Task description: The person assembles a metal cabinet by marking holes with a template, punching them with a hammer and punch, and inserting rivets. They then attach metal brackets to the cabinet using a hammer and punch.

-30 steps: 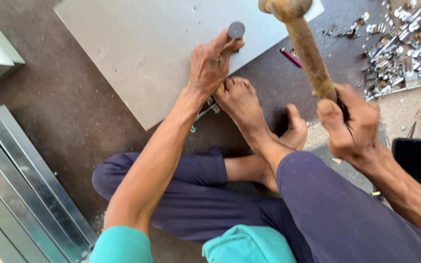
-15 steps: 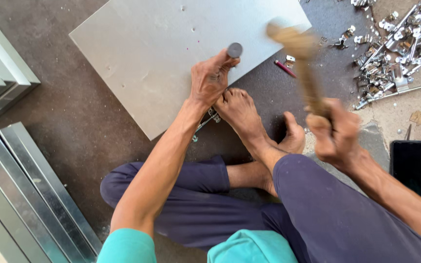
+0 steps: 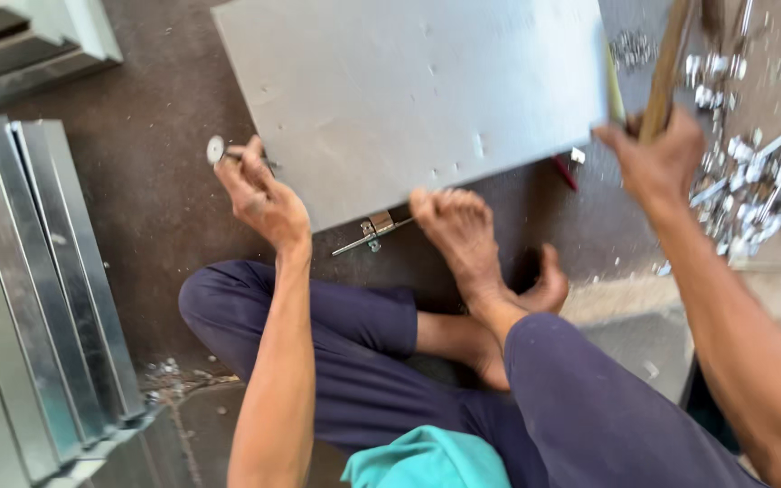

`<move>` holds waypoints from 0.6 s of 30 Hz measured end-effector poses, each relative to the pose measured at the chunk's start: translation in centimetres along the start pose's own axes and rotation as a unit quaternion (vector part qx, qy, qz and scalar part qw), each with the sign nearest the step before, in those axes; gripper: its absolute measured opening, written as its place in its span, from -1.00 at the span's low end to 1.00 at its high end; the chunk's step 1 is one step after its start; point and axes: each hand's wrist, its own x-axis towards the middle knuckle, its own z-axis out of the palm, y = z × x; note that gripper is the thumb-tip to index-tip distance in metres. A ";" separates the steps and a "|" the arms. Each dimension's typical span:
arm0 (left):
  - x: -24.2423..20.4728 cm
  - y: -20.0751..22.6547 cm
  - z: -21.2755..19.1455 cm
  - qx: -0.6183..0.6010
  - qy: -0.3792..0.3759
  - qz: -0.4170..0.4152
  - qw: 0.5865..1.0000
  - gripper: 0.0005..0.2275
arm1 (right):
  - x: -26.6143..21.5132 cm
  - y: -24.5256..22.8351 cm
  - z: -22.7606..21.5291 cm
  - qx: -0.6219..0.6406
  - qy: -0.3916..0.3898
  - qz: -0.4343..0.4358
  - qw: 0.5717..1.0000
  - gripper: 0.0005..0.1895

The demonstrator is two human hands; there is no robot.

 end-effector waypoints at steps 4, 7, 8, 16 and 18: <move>0.4 1.1 -1.9 0.004 0.047 -0.015 0.999 -0.80 | -2.8 -2.3 -1.6 -0.064 0.008 -0.102 0.993 -0.52; 0.7 2.9 -1.8 -0.173 0.049 0.003 0.984 -0.79 | -5.8 -4.5 -1.6 -0.019 -0.080 -0.055 0.995 -0.60; 0.2 3.6 -1.1 -0.205 0.007 -0.031 0.978 -0.77 | -7.3 -5.4 -1.0 -0.022 -0.123 -0.052 0.991 -0.58; 0.8 4.8 11.2 -0.233 -0.232 0.060 0.943 -0.85 | -9.3 -10.9 3.8 0.026 -0.206 -0.157 0.965 -0.58; 1.1 4.9 12.3 -0.231 -0.269 0.094 0.930 -0.82 | -9.1 -11.1 3.3 0.036 -0.191 -0.153 0.969 -0.62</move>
